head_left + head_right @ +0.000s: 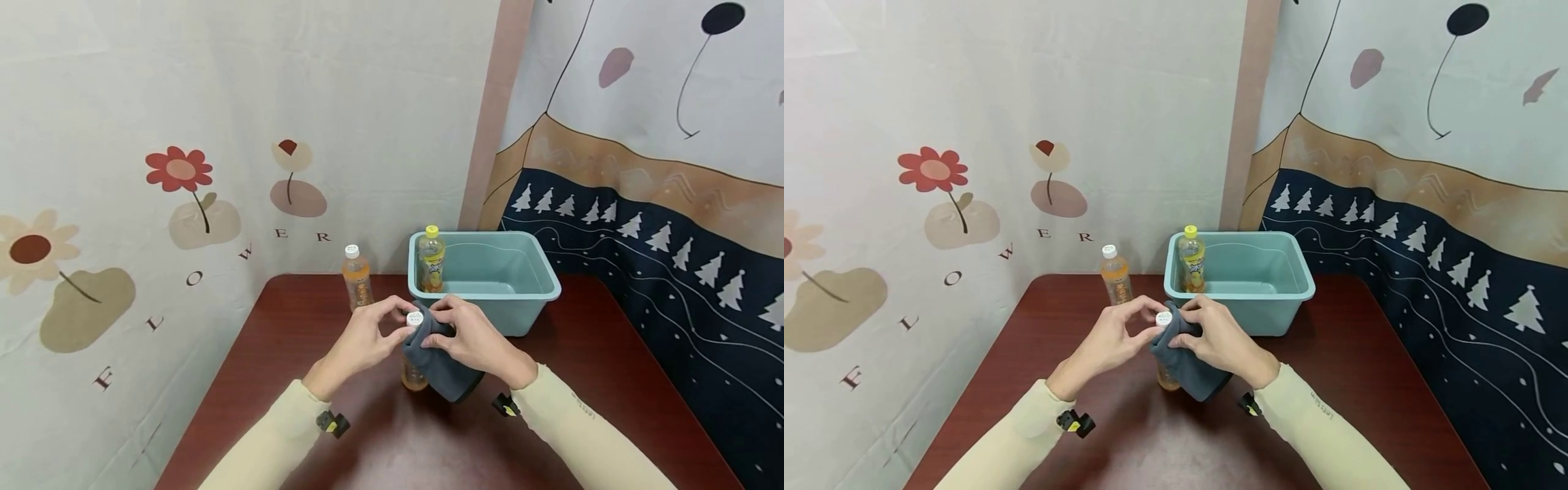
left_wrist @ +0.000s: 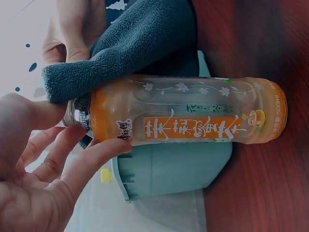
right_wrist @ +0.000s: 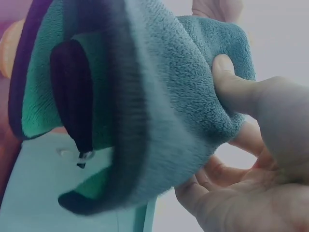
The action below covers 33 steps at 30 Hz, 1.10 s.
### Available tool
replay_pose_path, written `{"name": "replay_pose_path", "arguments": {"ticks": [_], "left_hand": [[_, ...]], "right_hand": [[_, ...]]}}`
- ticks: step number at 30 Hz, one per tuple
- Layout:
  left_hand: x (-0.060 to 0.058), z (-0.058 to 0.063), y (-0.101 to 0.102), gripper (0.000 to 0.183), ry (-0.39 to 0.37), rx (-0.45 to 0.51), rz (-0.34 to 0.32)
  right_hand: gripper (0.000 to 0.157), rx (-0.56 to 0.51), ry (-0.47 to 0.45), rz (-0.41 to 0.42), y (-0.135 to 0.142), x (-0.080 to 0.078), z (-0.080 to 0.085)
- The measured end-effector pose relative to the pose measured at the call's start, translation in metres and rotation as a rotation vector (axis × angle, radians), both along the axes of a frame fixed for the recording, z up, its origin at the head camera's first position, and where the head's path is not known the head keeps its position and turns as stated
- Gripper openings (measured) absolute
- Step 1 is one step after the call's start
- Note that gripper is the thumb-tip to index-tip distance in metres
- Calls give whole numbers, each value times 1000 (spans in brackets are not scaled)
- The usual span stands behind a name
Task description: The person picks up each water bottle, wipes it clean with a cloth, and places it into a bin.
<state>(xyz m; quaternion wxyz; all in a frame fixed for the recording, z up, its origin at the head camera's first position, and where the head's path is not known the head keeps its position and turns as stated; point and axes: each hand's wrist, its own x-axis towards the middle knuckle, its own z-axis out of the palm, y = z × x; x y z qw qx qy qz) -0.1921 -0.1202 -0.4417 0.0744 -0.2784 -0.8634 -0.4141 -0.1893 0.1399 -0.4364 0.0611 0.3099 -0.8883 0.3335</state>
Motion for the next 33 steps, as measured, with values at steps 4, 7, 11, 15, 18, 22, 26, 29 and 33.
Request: {"name": "replay_pose_path", "arguments": {"ticks": [4, 7, 11, 15, 18, 22, 26, 29, 33], "left_hand": [[0, 1, -1, 30, -2, -2, 0], [1, 1, -1, 29, -1, -2, 1], [0, 1, -1, 30, 0, -5, 11], [0, 0, 0, 30, 5, -17, 16], [-1, 0, 0, 30, 9, -18, 11], [-1, -1, 0, 30, 12, -13, 5], [0, 0, 0, 30, 17, -11, 5], [0, 1, 0, 30, 19, -12, 8], [0, 2, -1, 30, 15, -12, 7]], "right_hand": [[44, 3, -10, 15, -2, 2, -3], [43, 4, 5, 7, -4, 2, -4], [41, 28, 28, -11, -6, 2, -3], [38, 77, 48, -33, -5, 2, 1], [34, 98, 64, -38, -3, 2, 2], [32, 104, 42, -34, 1, 1, -1], [32, 119, -5, -19, 5, -1, -13], [23, 138, -31, 2, 5, -3, -25], [6, 155, -73, 54, 2, -8, -42]]}}
